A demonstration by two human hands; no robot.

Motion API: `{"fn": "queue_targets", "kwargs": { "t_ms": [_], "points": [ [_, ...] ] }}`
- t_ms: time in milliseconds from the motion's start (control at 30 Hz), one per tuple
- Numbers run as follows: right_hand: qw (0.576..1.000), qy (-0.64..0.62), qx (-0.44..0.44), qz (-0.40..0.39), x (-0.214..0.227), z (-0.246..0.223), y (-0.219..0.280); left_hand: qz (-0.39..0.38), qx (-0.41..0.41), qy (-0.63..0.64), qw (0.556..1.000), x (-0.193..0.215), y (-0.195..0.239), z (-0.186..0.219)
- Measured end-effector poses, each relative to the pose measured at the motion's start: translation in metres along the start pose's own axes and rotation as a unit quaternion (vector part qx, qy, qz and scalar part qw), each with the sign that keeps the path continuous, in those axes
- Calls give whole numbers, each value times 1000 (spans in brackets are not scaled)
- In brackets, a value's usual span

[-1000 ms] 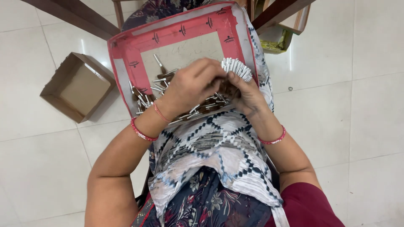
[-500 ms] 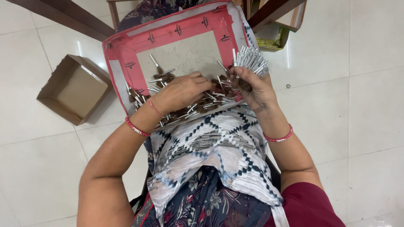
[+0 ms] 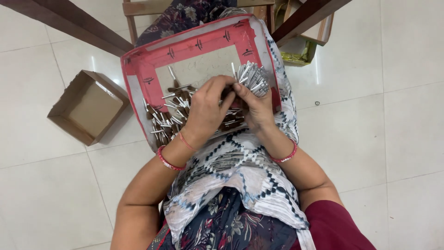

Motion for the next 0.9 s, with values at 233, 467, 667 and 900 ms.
{"fn": "queue_targets", "kwargs": {
  "t_ms": [233,467,667,900],
  "points": [
    [996,-59,-64,14,36,27,-12,-52,-2,-11,999,11,-3,9],
    [992,-74,-81,-58,6,19,-1,-141,-138,33,980,-12,-13,14],
    [990,-59,-96,-87,-11,11,6,-150,-211,1,966,-5,-25,40],
    [986,-5,-124,-112,6,46,6,-260,-238,-11,936,-36,-14,17]
  ]
}}
Point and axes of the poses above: each hand's wrist, its own y-axis away from the middle knuckle, its own x-axis out of the back of the hand, z = x × y, the point moved 10 cm from there along -y, towards the middle knuckle, and after that the axes turned 5 degrees about z, right-handed, at the moved point
